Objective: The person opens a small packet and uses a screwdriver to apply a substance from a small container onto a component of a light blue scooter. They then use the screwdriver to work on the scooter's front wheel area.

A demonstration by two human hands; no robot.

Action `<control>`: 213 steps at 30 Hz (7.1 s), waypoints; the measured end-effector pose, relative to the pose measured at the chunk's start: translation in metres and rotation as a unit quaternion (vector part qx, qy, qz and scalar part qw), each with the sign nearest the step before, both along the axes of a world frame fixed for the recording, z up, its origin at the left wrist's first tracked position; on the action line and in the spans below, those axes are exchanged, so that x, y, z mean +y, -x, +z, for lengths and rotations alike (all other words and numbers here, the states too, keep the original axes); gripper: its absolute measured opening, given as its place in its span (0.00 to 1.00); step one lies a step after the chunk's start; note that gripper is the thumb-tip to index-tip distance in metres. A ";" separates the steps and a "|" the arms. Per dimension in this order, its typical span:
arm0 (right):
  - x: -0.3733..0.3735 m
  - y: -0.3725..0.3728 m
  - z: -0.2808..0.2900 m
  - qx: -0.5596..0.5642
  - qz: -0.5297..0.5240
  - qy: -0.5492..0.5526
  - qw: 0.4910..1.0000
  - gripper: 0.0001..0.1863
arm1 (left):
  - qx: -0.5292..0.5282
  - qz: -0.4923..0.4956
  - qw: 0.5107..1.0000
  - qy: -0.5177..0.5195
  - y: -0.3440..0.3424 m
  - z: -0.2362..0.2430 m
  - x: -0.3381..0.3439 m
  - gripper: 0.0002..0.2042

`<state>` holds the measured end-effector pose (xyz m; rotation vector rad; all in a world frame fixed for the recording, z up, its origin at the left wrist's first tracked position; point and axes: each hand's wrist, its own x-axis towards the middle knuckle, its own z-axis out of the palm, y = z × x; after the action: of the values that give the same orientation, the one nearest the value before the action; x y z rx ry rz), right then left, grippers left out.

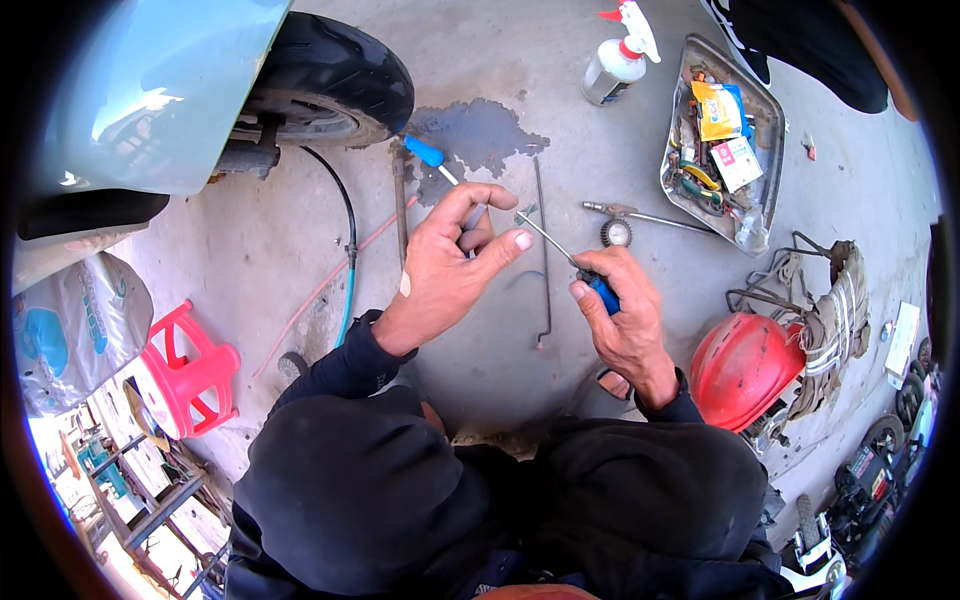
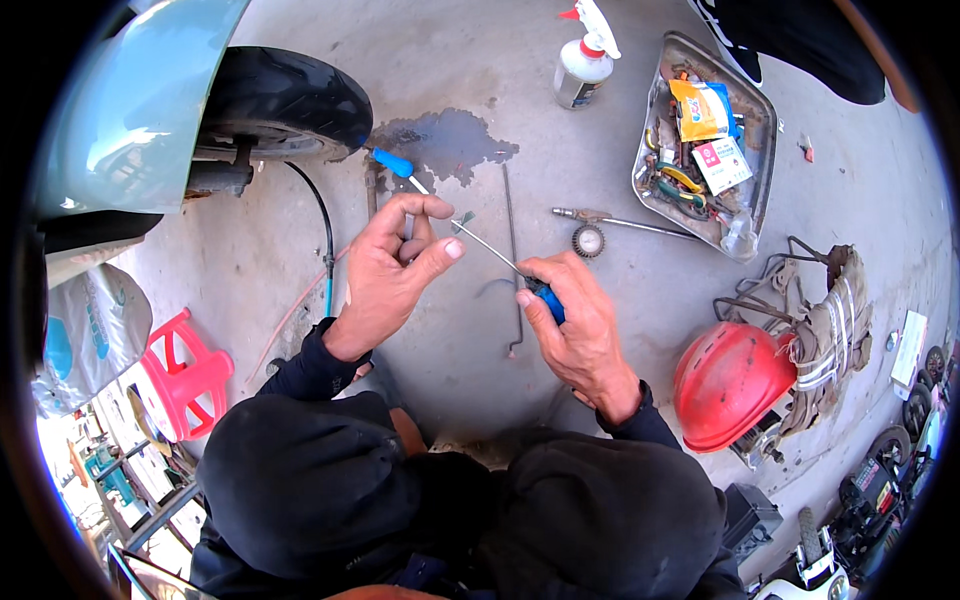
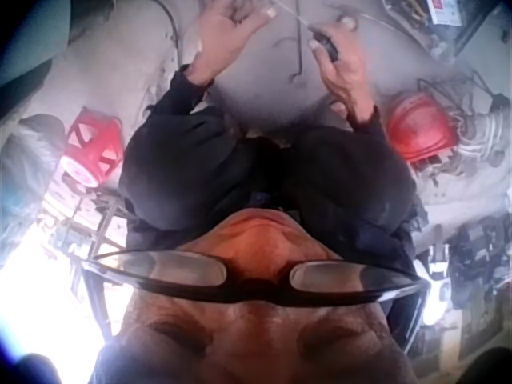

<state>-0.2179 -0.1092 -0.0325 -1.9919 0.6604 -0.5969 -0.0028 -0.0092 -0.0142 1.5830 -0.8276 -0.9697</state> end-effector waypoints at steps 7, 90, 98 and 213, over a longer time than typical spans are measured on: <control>0.008 0.001 -0.004 0.008 -0.007 -0.043 0.999 0.14 | -0.062 0.013 0.997 -0.050 0.004 0.000 -0.004 0.07; -0.023 0.017 -0.015 -0.207 -0.153 -0.609 0.750 0.14 | -0.001 -0.144 0.982 -0.122 0.017 -0.037 0.011 0.10; 0.003 -0.016 -0.022 0.005 -0.093 -0.443 0.892 0.16 | -0.038 -0.193 0.967 -0.161 0.019 -0.016 0.000 0.17; -0.018 -0.010 -0.006 -0.219 -0.160 -0.514 0.814 0.07 | 0.080 -0.158 0.984 -0.010 0.011 -0.050 -0.001 0.11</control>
<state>-0.2075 -0.1273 -0.0383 -0.6958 0.7933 -0.6629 -0.0138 -0.0098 -0.0646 1.3932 -0.9760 -1.3178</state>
